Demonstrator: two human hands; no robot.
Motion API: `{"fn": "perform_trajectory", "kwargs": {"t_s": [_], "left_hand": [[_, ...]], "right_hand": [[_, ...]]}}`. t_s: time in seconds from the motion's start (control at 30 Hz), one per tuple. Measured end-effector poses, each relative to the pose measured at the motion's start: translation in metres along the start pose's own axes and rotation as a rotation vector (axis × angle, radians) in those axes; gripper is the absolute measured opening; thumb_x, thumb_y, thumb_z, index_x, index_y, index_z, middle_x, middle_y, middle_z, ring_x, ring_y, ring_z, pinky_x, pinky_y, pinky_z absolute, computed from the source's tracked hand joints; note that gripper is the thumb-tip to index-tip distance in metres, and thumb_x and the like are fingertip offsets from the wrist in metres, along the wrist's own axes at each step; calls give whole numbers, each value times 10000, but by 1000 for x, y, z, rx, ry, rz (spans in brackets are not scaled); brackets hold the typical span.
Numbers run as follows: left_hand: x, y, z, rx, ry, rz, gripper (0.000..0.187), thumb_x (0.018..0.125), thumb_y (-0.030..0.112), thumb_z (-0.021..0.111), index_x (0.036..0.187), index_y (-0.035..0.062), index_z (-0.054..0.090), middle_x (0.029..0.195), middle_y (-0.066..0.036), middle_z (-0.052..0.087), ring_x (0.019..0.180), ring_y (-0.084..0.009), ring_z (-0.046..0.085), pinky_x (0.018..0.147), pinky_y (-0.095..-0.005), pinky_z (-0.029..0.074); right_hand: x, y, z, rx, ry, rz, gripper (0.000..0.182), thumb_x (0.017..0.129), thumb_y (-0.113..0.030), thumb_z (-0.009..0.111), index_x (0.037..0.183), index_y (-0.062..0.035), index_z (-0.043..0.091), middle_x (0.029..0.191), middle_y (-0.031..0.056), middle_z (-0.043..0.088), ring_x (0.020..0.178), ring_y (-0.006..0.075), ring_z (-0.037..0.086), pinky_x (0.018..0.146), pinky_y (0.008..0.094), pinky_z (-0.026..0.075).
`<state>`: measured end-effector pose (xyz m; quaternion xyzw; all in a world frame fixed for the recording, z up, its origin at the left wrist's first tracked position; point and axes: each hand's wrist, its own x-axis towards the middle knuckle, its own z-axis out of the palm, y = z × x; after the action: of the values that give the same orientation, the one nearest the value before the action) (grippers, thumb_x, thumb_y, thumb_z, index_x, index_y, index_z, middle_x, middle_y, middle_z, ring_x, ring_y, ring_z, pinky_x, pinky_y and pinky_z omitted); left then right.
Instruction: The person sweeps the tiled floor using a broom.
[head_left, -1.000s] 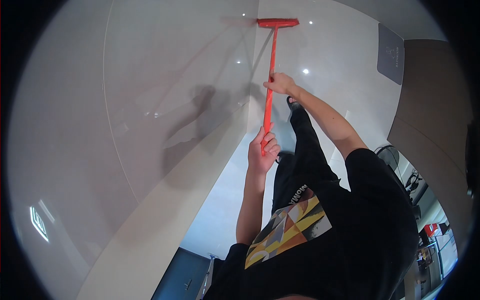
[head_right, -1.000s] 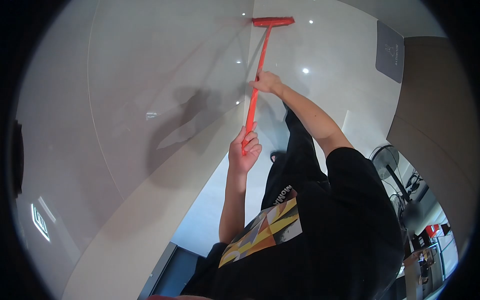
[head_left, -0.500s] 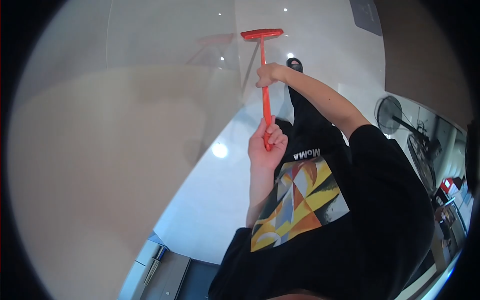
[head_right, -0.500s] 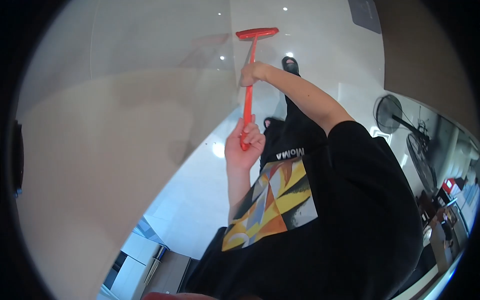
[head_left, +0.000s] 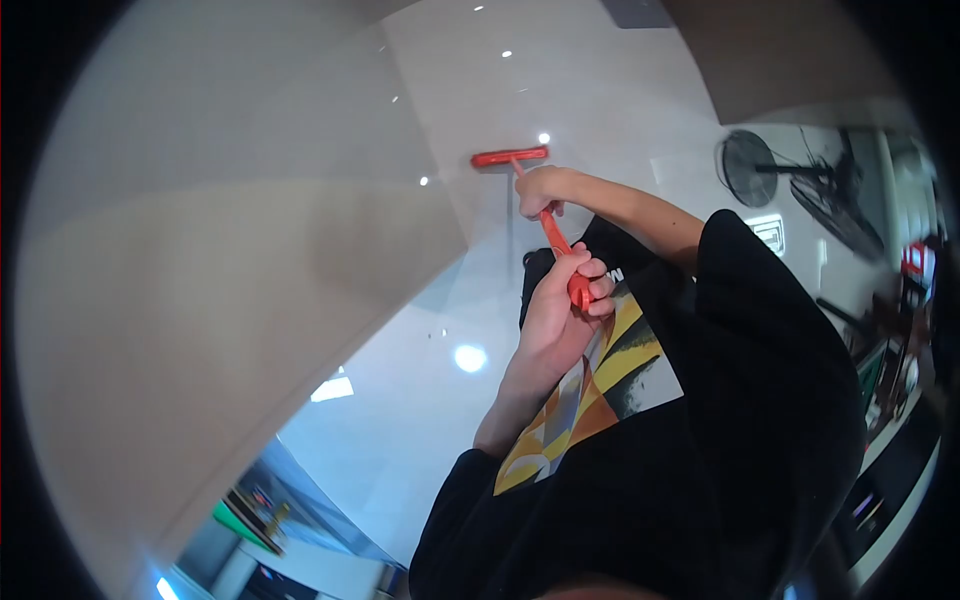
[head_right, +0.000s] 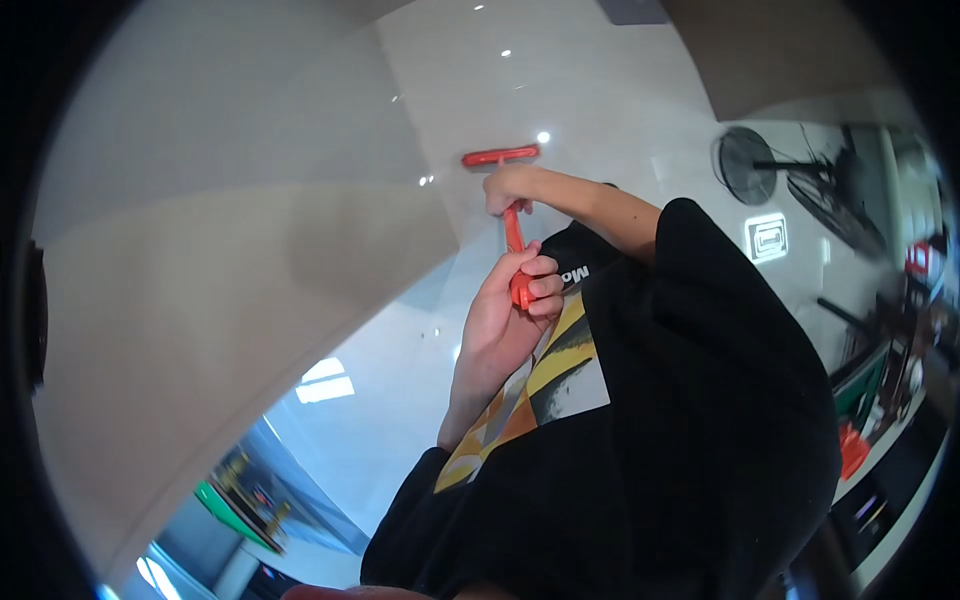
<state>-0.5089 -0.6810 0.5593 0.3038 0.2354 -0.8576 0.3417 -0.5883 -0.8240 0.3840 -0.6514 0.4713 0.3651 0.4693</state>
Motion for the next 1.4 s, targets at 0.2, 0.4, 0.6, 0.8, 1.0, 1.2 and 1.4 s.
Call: {"fn": "perform_trajectory", "kwargs": {"t_s": [0.2, 0.4, 0.6, 0.8, 1.0, 1.2, 1.4], "left_hand": [[63, -84, 40, 162, -38, 42, 146, 936, 107, 503, 1072, 100, 451, 746, 14, 449, 608, -91, 438, 456, -208, 342], [158, -101, 94, 258, -94, -56, 223, 933, 92, 482, 1150, 100, 431, 762, -30, 457, 555, -114, 452, 367, -207, 284], [281, -112, 197, 403, -106, -117, 255, 954, 125, 440, 1192, 46, 481, 748, -4, 423, 520, -91, 392, 386, -198, 319], [459, -125, 272, 520, -65, -118, 247, 940, 106, 446, 1172, 36, 497, 702, 21, 425, 490, -84, 362, 404, -218, 297], [468, -84, 208, 407, -2, -210, 249, 930, 98, 446, 1150, 18, 533, 639, 35, 415, 460, -82, 330, 406, -227, 276], [324, -29, 14, 112, -40, -175, 311, 941, 114, 419, 1203, -25, 511, 639, 40, 421, 446, -75, 330, 412, -231, 278], [238, -14, 0, -187, 15, -158, 352, 962, 150, 404, 1235, -57, 485, 639, 41, 427, 409, -70, 323, 412, -234, 273]], "right_hand": [[-49, 127, -2, 349, 229, -48, 208, 663, -164, 600, 710, 32, 653, 654, 117, 623, 550, 229, 627, 517, 346, 518], [-48, 265, -39, 600, 556, -95, 247, 608, -242, 644, 583, 3, 627, 567, 137, 601, 532, 246, 598, 489, 356, 462], [-77, 401, -131, 739, 598, 154, 241, 622, -192, 607, 733, 9, 683, 716, 171, 667, 676, 276, 669, 582, 366, 518], [-35, 580, -198, 987, 894, 242, 275, 673, -240, 599, 803, -8, 672, 771, 172, 679, 768, 312, 683, 685, 402, 528], [7, 550, -163, 1166, 896, 397, 341, 721, -254, 576, 937, -14, 688, 918, 170, 696, 900, 312, 677, 789, 407, 526], [63, 362, -36, 821, 726, 305, 355, 741, -240, 564, 980, -7, 684, 1005, 205, 677, 955, 323, 664, 808, 414, 530], [54, 292, -14, 616, 689, 291, 339, 743, -246, 568, 956, -15, 695, 972, 200, 684, 931, 310, 674, 778, 405, 548]]}}
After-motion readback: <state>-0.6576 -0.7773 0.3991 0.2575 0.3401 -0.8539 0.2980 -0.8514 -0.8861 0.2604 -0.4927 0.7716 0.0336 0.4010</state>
